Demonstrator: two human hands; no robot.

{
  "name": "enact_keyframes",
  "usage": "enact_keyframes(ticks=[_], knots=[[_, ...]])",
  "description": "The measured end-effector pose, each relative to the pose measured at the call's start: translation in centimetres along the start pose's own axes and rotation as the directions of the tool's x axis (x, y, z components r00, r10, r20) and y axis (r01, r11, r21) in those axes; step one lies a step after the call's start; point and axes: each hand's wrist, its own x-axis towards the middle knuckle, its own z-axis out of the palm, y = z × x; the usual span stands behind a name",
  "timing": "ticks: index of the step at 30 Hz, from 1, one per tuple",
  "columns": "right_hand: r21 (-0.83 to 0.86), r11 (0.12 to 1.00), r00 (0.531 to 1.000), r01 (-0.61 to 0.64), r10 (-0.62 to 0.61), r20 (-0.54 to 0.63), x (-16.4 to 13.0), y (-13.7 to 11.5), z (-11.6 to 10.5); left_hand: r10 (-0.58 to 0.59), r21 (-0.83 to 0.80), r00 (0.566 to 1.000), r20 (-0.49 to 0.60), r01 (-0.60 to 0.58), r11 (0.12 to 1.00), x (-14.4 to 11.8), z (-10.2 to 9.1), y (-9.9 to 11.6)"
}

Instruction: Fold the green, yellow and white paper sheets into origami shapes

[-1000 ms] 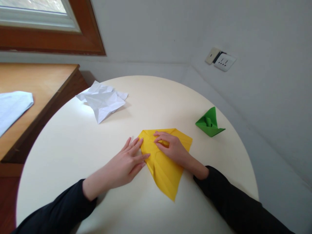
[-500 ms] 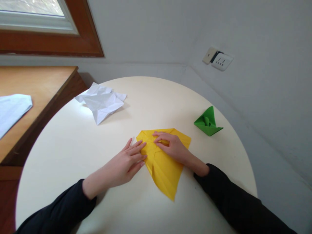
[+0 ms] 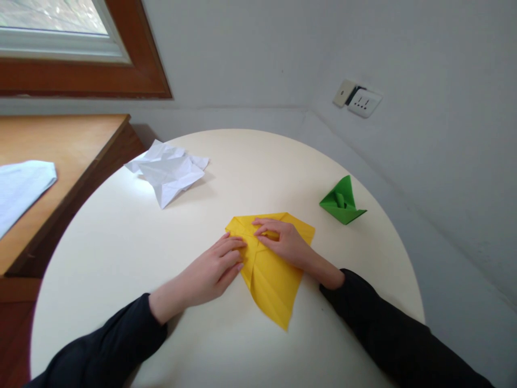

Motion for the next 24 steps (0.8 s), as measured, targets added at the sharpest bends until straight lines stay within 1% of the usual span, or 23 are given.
enact_keyframes(ticks=[4, 8, 15, 19, 24], knots=[[-0.025, 0.999, 0.999, 0.03, -0.03, -0.013, -0.1, 0.2, 0.2, 0.003, -0.02, 1.0, -0.022, -0.004, 1.0, -0.1, 0.1, -0.1], [-0.029, 0.998, 0.999, 0.047, -0.048, -0.017, -0.1, 0.2, 0.3, -0.031, -0.043, 0.999, -0.029, 0.029, 0.999, -0.1, 0.2, -0.1], [-0.014, 0.998, 0.998, 0.062, -0.062, -0.005, -0.2, 0.3, 0.2, -0.057, 0.023, 0.998, -0.028, 0.057, 0.998, -0.1, 0.3, -0.1], [-0.008, 0.998, 0.998, 0.061, -0.061, 0.0, -0.3, 0.3, 0.3, -0.056, 0.102, 0.998, -0.016, 0.057, 0.993, -0.3, 0.6, -0.2], [-0.019, 0.997, 0.997, 0.071, -0.071, -0.001, -0.3, 0.4, 0.4, -0.075, 0.294, 0.997, -0.02, 0.077, 0.953, -0.6, 1.5, 0.1]])
